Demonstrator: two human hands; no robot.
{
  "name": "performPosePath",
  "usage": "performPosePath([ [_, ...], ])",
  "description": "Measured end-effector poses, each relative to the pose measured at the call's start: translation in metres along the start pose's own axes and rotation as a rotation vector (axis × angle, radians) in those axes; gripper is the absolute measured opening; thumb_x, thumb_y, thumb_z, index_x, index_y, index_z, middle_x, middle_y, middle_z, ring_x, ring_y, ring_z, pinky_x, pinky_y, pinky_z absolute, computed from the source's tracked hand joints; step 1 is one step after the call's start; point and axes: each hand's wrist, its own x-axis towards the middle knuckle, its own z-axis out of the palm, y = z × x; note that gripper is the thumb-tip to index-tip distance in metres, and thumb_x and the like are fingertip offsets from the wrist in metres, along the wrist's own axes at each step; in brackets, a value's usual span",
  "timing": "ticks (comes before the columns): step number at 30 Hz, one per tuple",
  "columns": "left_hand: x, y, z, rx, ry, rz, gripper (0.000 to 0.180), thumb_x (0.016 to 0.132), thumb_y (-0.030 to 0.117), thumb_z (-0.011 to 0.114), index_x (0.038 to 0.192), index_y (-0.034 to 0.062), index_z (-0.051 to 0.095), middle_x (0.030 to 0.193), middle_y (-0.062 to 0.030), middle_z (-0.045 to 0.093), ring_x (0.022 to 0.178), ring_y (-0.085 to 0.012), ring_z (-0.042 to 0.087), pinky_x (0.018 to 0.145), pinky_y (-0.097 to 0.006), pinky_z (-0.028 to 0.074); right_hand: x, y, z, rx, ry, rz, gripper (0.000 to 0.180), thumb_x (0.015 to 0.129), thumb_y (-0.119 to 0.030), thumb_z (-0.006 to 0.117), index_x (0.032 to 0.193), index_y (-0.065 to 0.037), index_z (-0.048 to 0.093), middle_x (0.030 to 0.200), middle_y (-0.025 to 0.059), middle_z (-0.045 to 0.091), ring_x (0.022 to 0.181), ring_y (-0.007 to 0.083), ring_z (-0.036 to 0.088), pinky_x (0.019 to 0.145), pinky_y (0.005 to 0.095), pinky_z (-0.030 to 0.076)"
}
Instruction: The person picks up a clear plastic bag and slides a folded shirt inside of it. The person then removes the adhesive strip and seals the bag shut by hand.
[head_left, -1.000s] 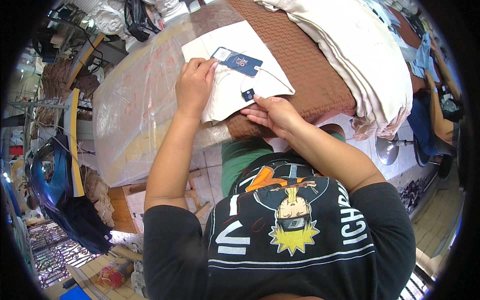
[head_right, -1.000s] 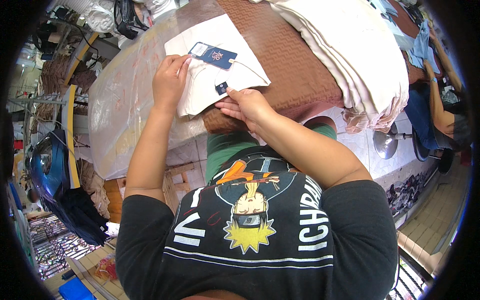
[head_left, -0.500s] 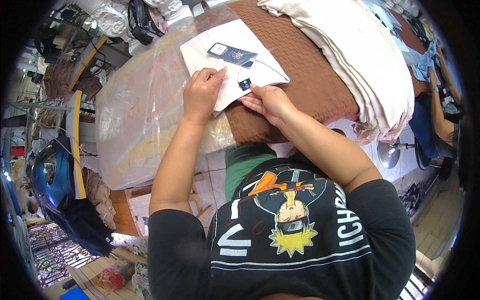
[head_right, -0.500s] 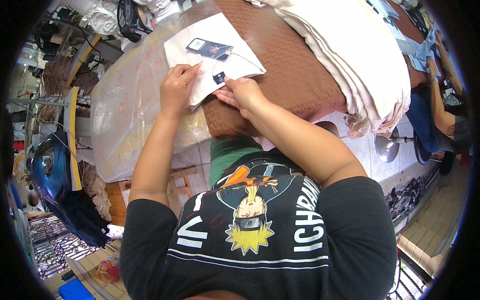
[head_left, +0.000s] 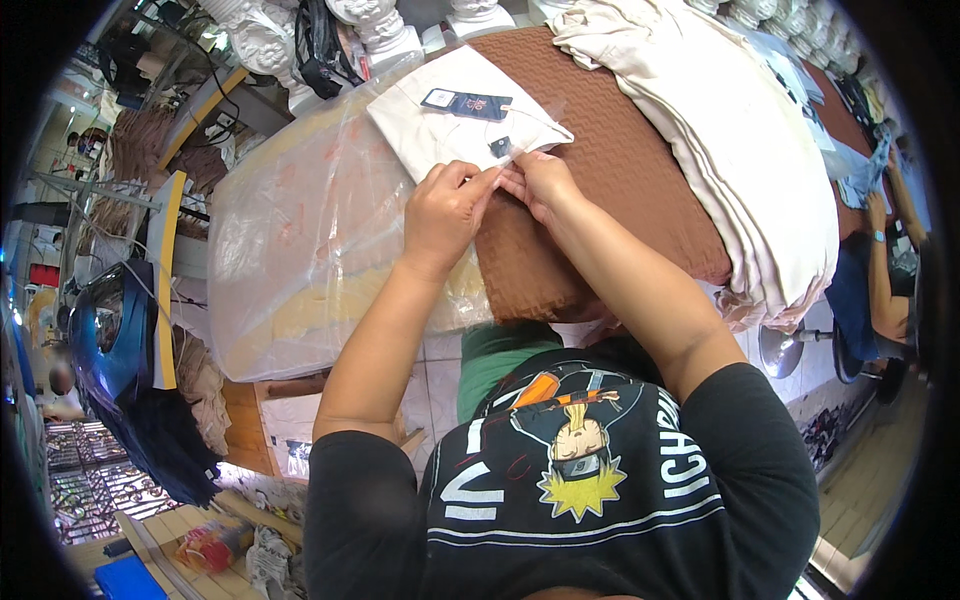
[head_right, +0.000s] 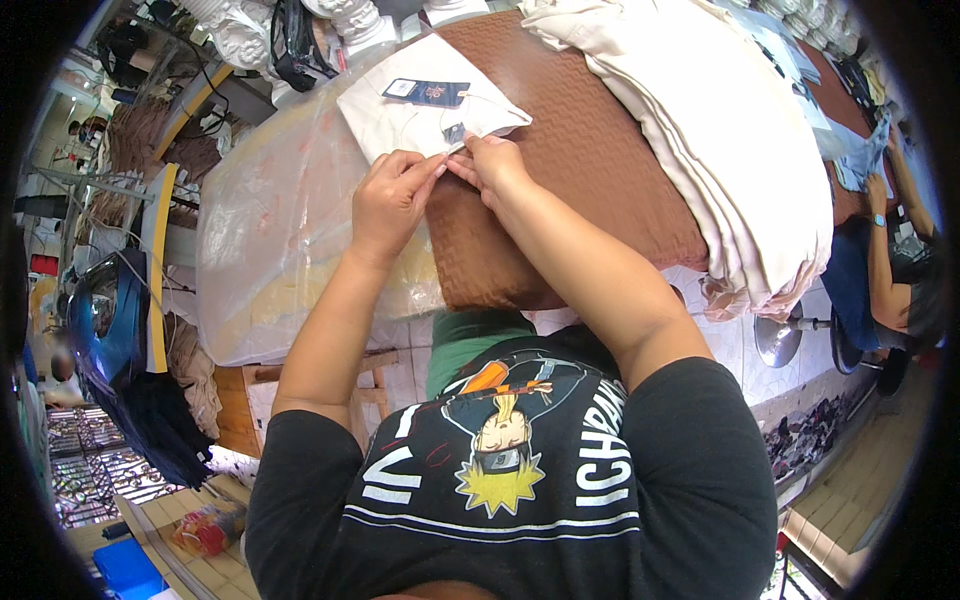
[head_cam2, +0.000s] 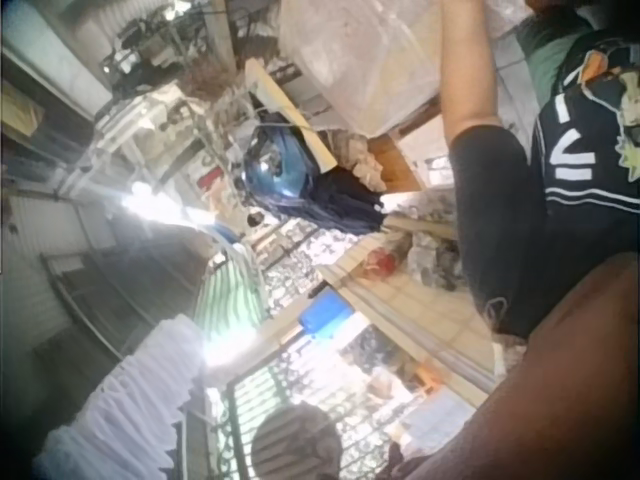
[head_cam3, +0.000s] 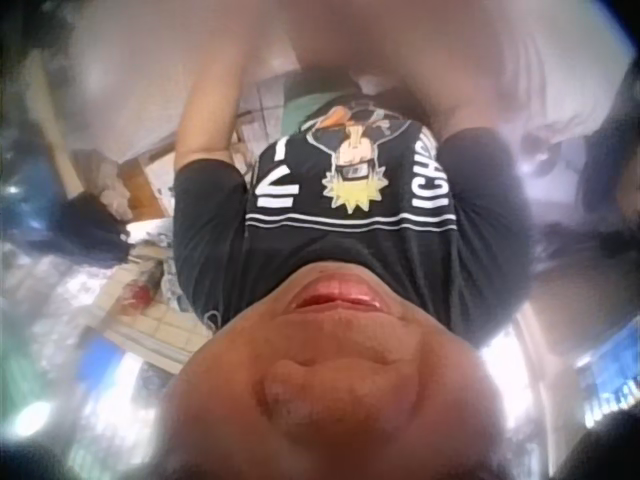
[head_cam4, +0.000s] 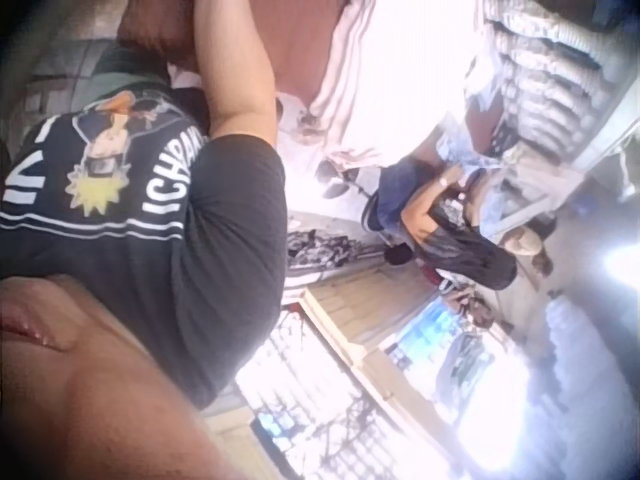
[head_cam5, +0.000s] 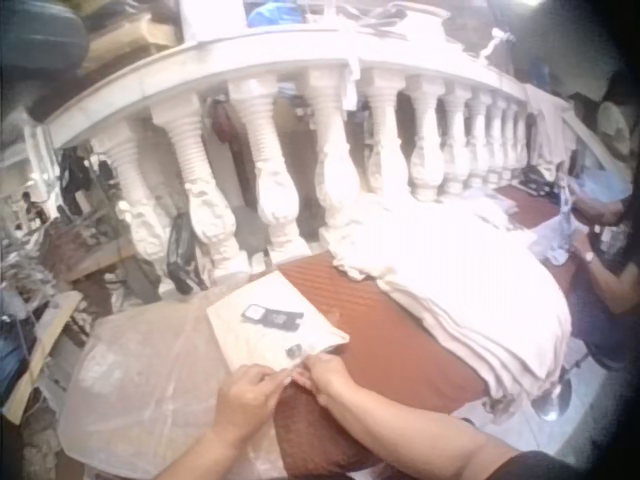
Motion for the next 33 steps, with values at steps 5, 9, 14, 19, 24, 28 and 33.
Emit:
performPosePath([
  [5,0.010,0.010,0.006,-0.060,0.029,0.002,0.016,0.076,0.012,0.070,0.091,0.0126,0.071,0.075,-0.0022,0.061,0.071,-0.0196,0.059,0.060,-0.031,0.049,0.026,-0.002,0.010,-0.048,0.078,-0.043,0.018,0.093,-0.012,0.052,0.102,0.003,0.056,0.087,0.0103,0.062,0.068,0.0185,0.060,0.057,0.0341,0.051],
  [9,0.017,0.028,0.006,-0.095,-0.050,-0.044,0.021,0.076,0.012,0.069,0.097,0.0105,0.068,0.086,-0.0050,0.061,0.079,-0.0225,0.059,0.069,-0.032,0.049,0.023,-0.008,0.016,-0.027,0.040,-0.064,0.013,0.092,-0.005,0.051,0.097,0.004,0.059,0.092,0.0153,0.062,0.073,0.0232,0.062,0.064,0.0351,0.054],
  [14,0.030,0.034,0.019,0.162,-0.099,-0.126,0.046,0.075,0.010,0.064,0.120,0.0067,0.053,0.115,-0.0110,0.053,0.106,-0.0290,0.050,0.090,-0.041,0.039,0.023,-0.010,0.009,-0.110,-0.003,-0.013,0.021,0.092,-0.003,0.041,0.103,0.003,0.058,0.096,0.0127,0.063,0.080,0.0202,0.064,0.072,0.0326,0.055],
  [19,0.048,0.006,0.055,0.280,-0.211,-0.277,0.046,0.075,0.008,0.061,0.120,0.0032,0.055,0.113,-0.0108,0.056,0.106,-0.0286,0.052,0.087,-0.043,0.041,0.036,-0.003,-0.001,-0.136,-0.062,0.008,0.017,0.093,-0.012,0.049,0.104,-0.003,0.059,0.094,0.0069,0.064,0.075,0.0141,0.063,0.067,0.0265,0.054],
  [24,0.065,-0.001,0.068,0.245,-0.136,-0.244,0.024,0.079,0.015,0.063,0.101,0.0096,0.069,0.095,-0.0089,0.062,0.090,-0.0285,0.060,0.074,-0.041,0.049,0.028,-0.002,0.002,-0.154,-0.122,-0.038,0.019,0.091,-0.018,0.055,0.101,-0.003,0.060,0.091,0.0048,0.064,0.072,0.0109,0.061,0.062,0.0256,0.051],
  [28,0.071,0.012,0.072,0.071,-0.210,-0.274,0.015,0.080,0.017,0.064,0.092,0.0120,0.072,0.090,-0.0077,0.062,0.080,-0.0274,0.062,0.070,-0.038,0.050,0.018,-0.006,-0.004,-0.202,-0.036,-0.095,0.024,0.090,-0.022,0.057,0.100,0.000,0.060,0.089,0.0075,0.063,0.075,0.0127,0.059,0.063,0.0280,0.049],
  [33,0.056,0.066,0.049,-0.027,-0.242,-0.174,0.013,0.081,0.019,0.063,0.087,0.0118,0.072,0.088,-0.0060,0.061,0.075,-0.0269,0.062,0.067,-0.038,0.050,-0.030,-0.011,-0.029,-0.171,-0.035,-0.164,0.025,0.093,-0.022,0.050,0.101,0.001,0.056,0.092,0.0105,0.061,0.080,0.0161,0.059,0.066,0.0311,0.048],
])
